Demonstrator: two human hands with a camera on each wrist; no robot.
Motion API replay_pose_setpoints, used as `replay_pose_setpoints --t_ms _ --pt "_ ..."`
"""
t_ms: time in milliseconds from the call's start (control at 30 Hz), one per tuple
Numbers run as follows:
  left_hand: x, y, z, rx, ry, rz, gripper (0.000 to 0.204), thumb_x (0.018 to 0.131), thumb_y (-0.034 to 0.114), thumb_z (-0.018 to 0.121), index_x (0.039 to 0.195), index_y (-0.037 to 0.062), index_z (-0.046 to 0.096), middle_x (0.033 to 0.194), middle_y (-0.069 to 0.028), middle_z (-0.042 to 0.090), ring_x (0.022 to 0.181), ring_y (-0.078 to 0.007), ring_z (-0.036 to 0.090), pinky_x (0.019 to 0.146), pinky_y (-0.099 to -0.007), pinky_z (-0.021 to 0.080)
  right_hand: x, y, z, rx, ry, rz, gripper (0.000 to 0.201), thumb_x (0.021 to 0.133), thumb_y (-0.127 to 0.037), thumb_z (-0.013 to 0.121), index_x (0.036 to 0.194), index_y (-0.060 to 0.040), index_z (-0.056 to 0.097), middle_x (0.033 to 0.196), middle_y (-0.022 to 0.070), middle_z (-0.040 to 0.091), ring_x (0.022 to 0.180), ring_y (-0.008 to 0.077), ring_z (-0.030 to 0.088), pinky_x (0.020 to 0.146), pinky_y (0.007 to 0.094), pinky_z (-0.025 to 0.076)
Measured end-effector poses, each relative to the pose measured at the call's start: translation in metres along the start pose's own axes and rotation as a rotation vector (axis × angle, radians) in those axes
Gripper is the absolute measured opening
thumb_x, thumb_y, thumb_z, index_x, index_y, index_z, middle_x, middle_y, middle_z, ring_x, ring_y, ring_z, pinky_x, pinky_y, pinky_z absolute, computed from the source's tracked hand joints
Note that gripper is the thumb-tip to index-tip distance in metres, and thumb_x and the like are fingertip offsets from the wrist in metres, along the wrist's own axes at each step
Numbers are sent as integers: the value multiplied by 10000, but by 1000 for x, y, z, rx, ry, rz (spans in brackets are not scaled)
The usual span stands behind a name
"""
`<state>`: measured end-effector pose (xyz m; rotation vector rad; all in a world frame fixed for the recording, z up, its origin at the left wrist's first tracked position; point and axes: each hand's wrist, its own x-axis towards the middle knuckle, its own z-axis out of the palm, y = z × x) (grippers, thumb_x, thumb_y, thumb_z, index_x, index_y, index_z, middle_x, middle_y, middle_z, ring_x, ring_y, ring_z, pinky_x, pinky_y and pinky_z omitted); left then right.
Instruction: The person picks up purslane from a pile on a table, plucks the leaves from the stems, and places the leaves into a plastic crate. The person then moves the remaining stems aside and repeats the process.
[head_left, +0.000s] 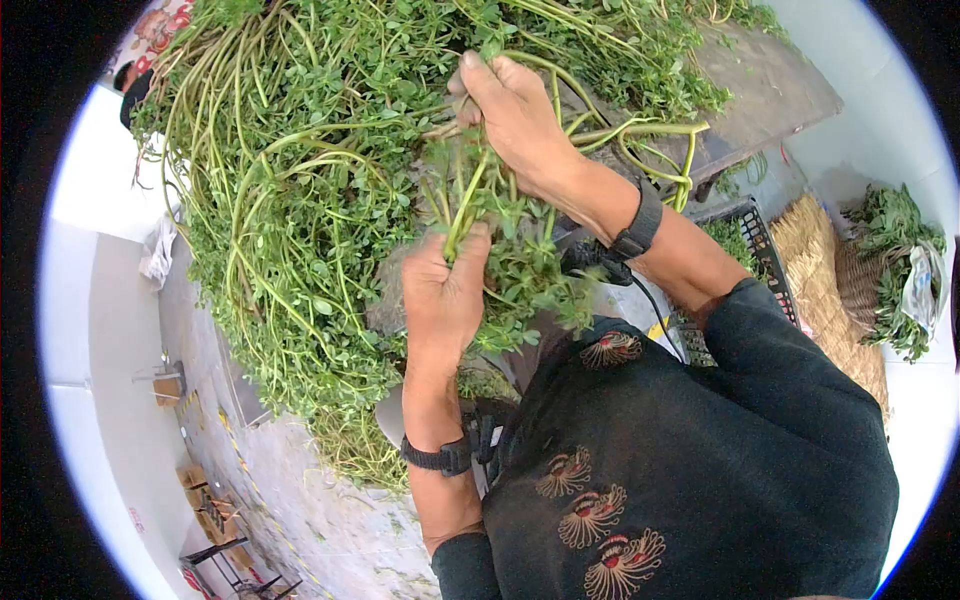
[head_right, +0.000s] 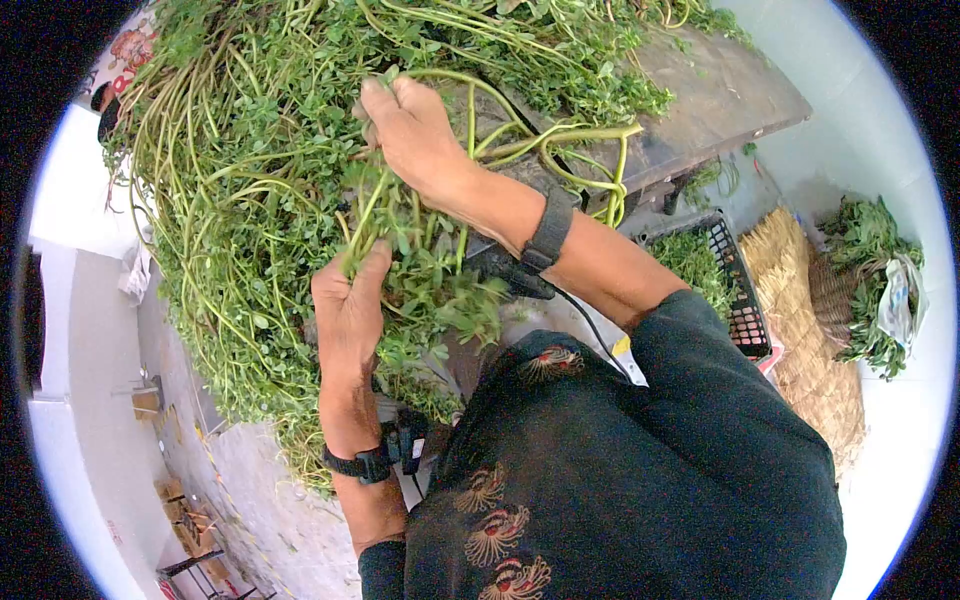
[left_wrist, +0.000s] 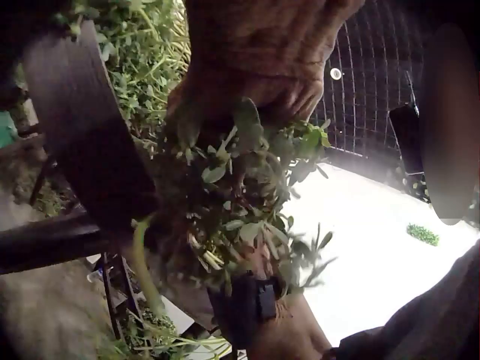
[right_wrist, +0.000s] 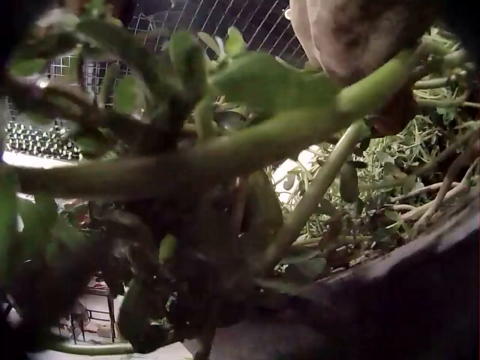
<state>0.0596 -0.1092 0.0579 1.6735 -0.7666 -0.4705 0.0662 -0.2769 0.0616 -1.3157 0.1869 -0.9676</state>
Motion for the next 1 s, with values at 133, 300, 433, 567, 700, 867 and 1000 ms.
replay_pose_setpoints --t_ms 133,300,433,567,700,867,1000 --pt "4 -7 -3 -80 51 -22 210 903 183 565 970 -1 640 661 77 506 573 -25 416 510 -205 361 -6 -8 -2 106 -82 176 352 945 -324 449 837 1 531 657 43 510 601 108 456 566 270 391" --pt "9 -7 5 7 107 137 193 910 172 549 872 -3 620 625 48 506 576 -49 429 506 -245 360 -11 2 3 54 -149 223 361 941 -405 447 871 -55 499 708 14 507 580 83 456 493 233 389" --pt "-17 19 2 211 62 147 251 910 231 529 772 25 563 628 17 508 579 -76 428 531 -242 348 17 20 -5 -288 200 -97 355 931 -290 449 791 23 538 675 116 562 635 178 508 608 362 429" --pt "-27 13 -17 -225 199 4 257 916 244 525 764 38 536 633 -26 547 555 -112 454 529 -243 360 46 14 -38 6 242 42 315 952 -307 424 908 -6 509 710 91 540 600 167 488 524 324 417" --pt "-23 7 -11 -473 329 -201 185 895 213 589 876 29 589 696 -48 602 565 -102 494 536 -217 384 39 -6 -41 538 121 237 290 972 -329 384 940 -47 442 662 51 466 552 152 450 418 295 361" --pt "-20 -11 -5 -377 273 -107 162 825 174 683 913 57 612 727 6 586 623 -83 519 559 -199 388 39 -10 -44 735 18 286 298 975 -361 368 943 -67 407 613 27 405 516 150 391 373 264 306" --pt "-20 1 9 -241 254 -125 239 817 202 695 965 31 617 763 -7 605 666 -97 515 626 -241 406 35 -20 -40 738 75 280 300 975 -369 366 954 -71 392 608 27 396 543 154 389 352 266 287"
